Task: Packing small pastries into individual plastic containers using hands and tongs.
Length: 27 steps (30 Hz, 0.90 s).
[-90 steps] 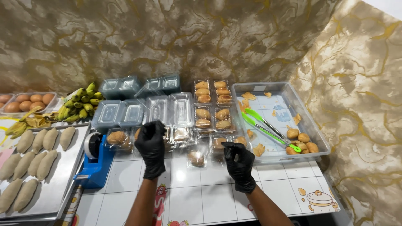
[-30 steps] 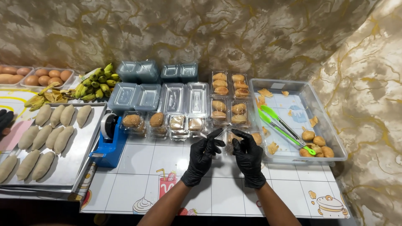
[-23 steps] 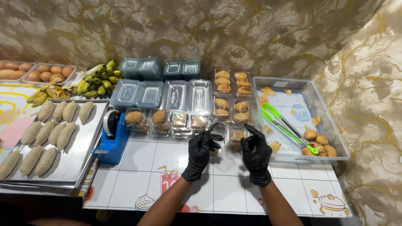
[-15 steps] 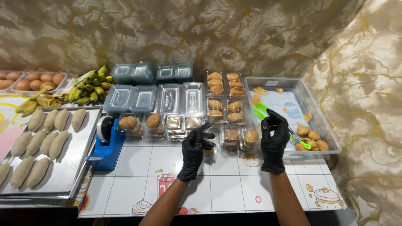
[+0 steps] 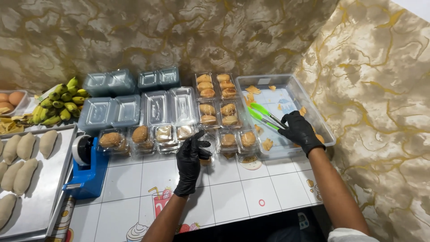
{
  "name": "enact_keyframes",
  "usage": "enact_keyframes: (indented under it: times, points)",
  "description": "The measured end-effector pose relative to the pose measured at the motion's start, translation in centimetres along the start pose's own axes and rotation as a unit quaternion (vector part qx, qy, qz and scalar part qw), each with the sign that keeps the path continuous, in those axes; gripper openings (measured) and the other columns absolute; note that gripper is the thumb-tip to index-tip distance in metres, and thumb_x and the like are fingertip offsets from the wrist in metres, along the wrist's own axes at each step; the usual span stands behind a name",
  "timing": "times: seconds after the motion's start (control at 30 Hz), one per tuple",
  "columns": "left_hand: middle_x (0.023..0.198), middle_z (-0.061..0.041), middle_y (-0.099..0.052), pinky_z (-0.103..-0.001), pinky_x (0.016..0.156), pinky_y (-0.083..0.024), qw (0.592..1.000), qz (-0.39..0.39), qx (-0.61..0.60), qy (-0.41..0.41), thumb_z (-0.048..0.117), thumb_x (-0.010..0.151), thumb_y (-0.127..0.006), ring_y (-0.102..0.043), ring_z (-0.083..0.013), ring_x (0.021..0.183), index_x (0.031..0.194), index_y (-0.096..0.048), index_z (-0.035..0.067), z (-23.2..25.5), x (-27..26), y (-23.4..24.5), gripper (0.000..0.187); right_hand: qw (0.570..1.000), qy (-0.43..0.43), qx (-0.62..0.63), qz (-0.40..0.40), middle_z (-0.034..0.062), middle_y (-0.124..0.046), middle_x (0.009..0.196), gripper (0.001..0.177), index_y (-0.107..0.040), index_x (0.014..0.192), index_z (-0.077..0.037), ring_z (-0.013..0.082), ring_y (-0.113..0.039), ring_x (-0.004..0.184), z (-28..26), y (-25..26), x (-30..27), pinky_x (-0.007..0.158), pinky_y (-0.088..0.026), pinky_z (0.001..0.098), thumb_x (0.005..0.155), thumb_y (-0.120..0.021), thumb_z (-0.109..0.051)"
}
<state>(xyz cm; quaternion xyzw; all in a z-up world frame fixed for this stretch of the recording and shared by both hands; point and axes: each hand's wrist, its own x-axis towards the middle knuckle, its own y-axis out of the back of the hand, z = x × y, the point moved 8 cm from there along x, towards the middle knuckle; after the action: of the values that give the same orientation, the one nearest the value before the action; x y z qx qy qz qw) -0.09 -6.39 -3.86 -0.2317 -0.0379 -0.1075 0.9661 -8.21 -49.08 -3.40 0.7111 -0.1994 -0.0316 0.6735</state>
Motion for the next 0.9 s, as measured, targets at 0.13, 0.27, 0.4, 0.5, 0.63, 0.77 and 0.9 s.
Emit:
enact_keyframes:
  times: [0.13, 0.27, 0.4, 0.5, 0.63, 0.77, 0.9]
  points:
    - [0.085, -0.024, -0.077, -0.029, 0.044, -0.061, 1.0, -0.001, 0.003, 0.004, 0.021, 0.105, -0.052, -0.073, -0.0255, 0.052, 0.121, -0.072, 0.002, -0.1, 0.0, -0.1, 0.032, 1.0, 0.009, -0.027, -0.005, 0.0088, -0.06, 0.108, 0.041, -0.061, 0.113, -0.018, 0.0314, -0.071, 0.1, 0.9, -1.9, 0.9, 0.089, -0.059, 0.0393, 0.083, -0.08, -0.039]
    - [0.083, -0.023, -0.077, -0.027, 0.043, -0.061, 1.0, -0.008, -0.006, 0.001, 0.023, 0.105, -0.053, -0.072, -0.0233, 0.051, 0.121, -0.072, 0.002, -0.1, 0.1, -0.1, 0.033, 0.999, 0.018, -0.048, -0.018, 0.0118, -0.058, 0.119, 0.039, -0.059, 0.118, -0.025, 0.0348, -0.066, 0.115, 0.6, -3.2, 1.3, 0.096, -0.056, 0.0437, 0.086, -0.075, -0.041]
    - [0.083, -0.024, -0.076, -0.028, 0.043, -0.061, 1.0, -0.009, -0.002, -0.001, 0.023, 0.105, -0.053, -0.071, -0.0247, 0.05, 0.121, -0.072, 0.001, 0.2, -0.1, -0.1, 0.033, 0.999, 0.041, -0.014, -0.021, 0.0307, -0.05, 0.147, 0.048, -0.059, 0.135, -0.021, 0.0433, -0.056, 0.132, 2.5, -7.6, 2.3, 0.108, -0.05, 0.0499, 0.09, -0.071, -0.032]
    - [0.086, -0.026, -0.077, -0.031, 0.043, -0.061, 1.0, -0.011, 0.01, -0.011, 0.021, 0.105, -0.052, -0.072, -0.0277, 0.051, 0.12, -0.072, 0.001, -0.3, 0.1, 0.1, 0.032, 0.994, 0.007, 0.058, 0.088, 0.0167, -0.063, 0.12, 0.025, -0.068, 0.115, -0.022, 0.0403, -0.068, 0.105, 1.1, -1.4, 2.1, 0.092, -0.058, 0.0486, 0.094, -0.07, -0.035]
    - [0.083, -0.025, -0.077, -0.03, 0.041, -0.06, 1.0, -0.005, 0.009, -0.015, 0.022, 0.104, -0.055, -0.072, -0.0266, 0.048, 0.118, -0.073, 0.001, 0.3, -0.1, 0.1, 0.031, 0.987, -0.036, 0.104, 0.115, 0.0141, -0.061, 0.099, 0.027, -0.072, 0.104, -0.016, 0.0419, -0.067, 0.095, 4.7, 3.7, 2.6, 0.082, -0.057, 0.0498, 0.089, -0.076, -0.038]
    - [0.082, -0.026, -0.076, -0.03, 0.037, -0.057, 1.0, -0.008, 0.019, -0.019, 0.02, 0.105, -0.055, -0.069, -0.0272, 0.045, 0.115, -0.073, -0.001, 0.3, -0.2, -0.3, 0.029, 0.96, -0.079, 0.197, 0.182, 0.0109, -0.069, 0.1, 0.029, -0.073, 0.112, -0.018, 0.0331, -0.068, 0.104, 5.7, 11.3, -1.3, 0.091, -0.054, 0.0434, 0.088, -0.084, -0.032]
    - [0.078, -0.023, -0.076, -0.026, 0.036, -0.054, 0.999, -0.012, 0.044, -0.027, 0.021, 0.105, -0.053, -0.067, -0.023, 0.043, 0.114, -0.073, -0.001, 0.7, -0.5, -0.7, 0.031, 0.969, -0.154, 0.147, 0.129, 0.0107, -0.073, 0.104, 0.032, -0.07, 0.115, -0.023, 0.0358, -0.067, 0.109, 9.4, 13.8, -3.8, 0.093, -0.053, 0.0486, 0.092, -0.078, -0.043]
